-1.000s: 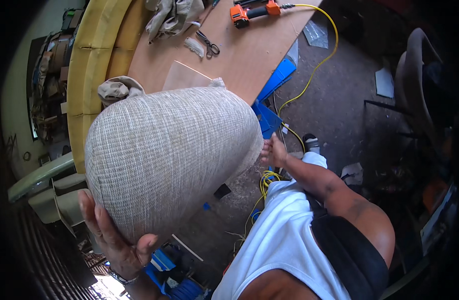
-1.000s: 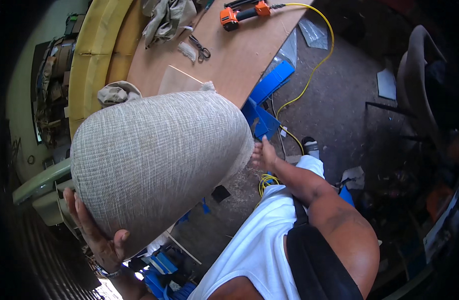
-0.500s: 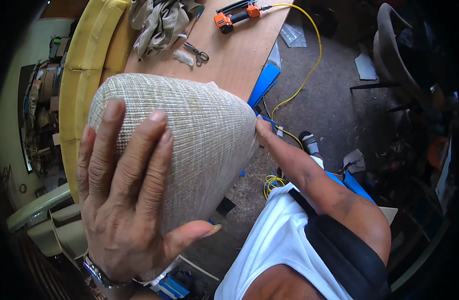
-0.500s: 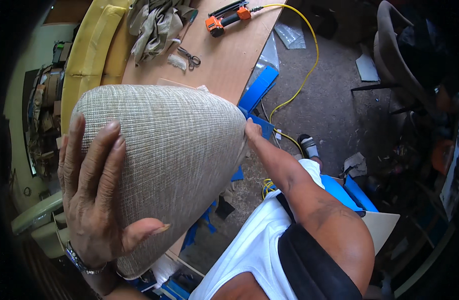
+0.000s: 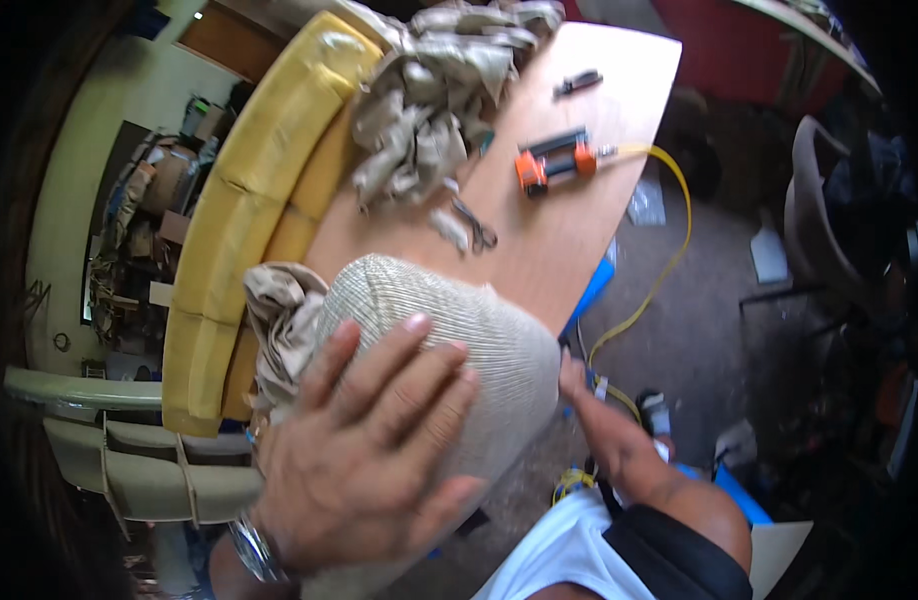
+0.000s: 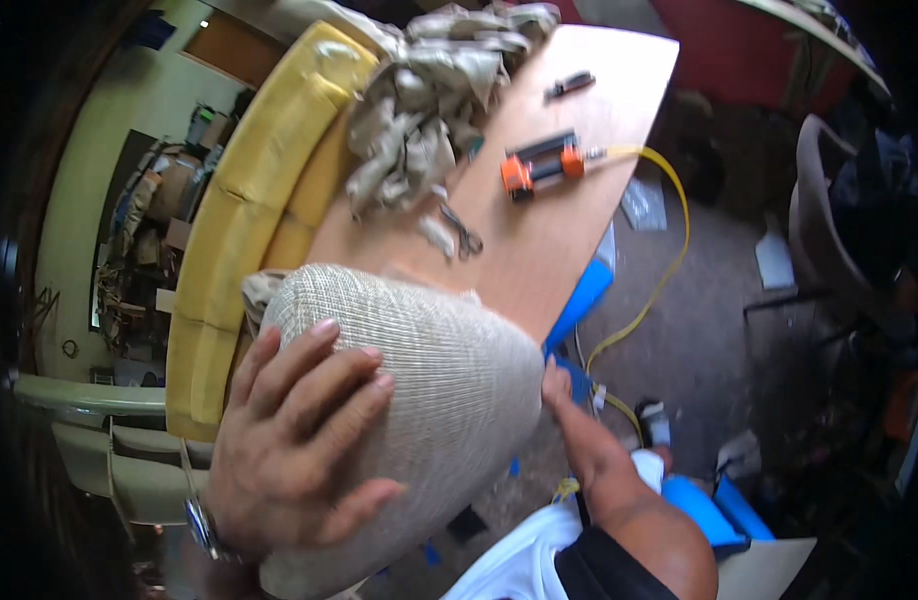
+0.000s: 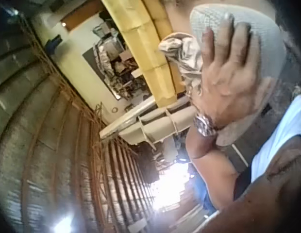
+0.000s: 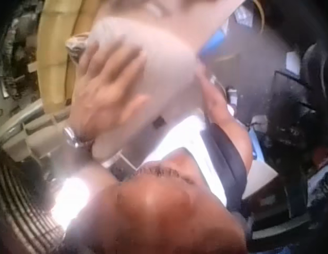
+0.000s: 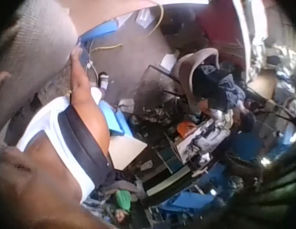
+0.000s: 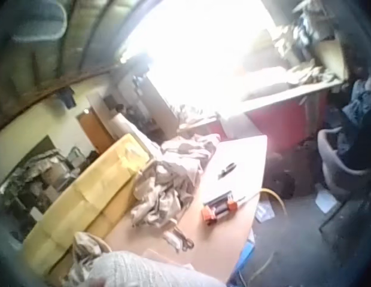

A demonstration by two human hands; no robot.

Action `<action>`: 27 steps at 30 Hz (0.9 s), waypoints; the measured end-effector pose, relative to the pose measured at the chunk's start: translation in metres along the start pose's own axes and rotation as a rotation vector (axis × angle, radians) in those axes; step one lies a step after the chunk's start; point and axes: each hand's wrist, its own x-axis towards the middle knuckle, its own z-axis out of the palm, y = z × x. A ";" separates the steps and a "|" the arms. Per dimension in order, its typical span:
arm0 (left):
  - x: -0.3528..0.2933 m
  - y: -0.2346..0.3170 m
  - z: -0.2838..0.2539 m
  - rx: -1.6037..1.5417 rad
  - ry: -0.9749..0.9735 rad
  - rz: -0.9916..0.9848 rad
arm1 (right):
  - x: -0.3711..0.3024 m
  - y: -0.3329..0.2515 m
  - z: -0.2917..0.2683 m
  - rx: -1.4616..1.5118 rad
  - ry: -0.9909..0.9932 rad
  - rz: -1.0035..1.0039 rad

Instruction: The person wraps a piece of beige fabric over a cushion, smooths it, and trims the excess with scissors. They then use a pneumatic staple gun to secure the fabric to the wooden base of the cushion, repeating the process around the edges.

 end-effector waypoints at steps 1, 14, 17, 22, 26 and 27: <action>0.005 -0.020 0.006 -0.046 0.024 0.016 | -0.031 -0.037 -0.010 0.138 0.043 0.140; -0.078 -0.034 0.026 -0.064 0.079 -0.206 | -0.055 0.033 0.090 0.627 0.065 0.312; -0.120 -0.017 0.050 -0.071 0.061 -0.206 | -0.053 0.010 0.081 0.147 0.335 0.234; -0.126 -0.001 0.037 0.018 -0.089 -0.199 | -0.046 0.004 0.101 -0.167 0.442 0.163; -0.135 0.002 0.046 -0.020 -0.102 -0.161 | -0.038 0.036 0.108 -0.169 0.418 0.111; -0.134 0.002 0.045 -0.009 -0.083 -0.132 | -0.033 0.031 0.105 -0.193 0.444 0.109</action>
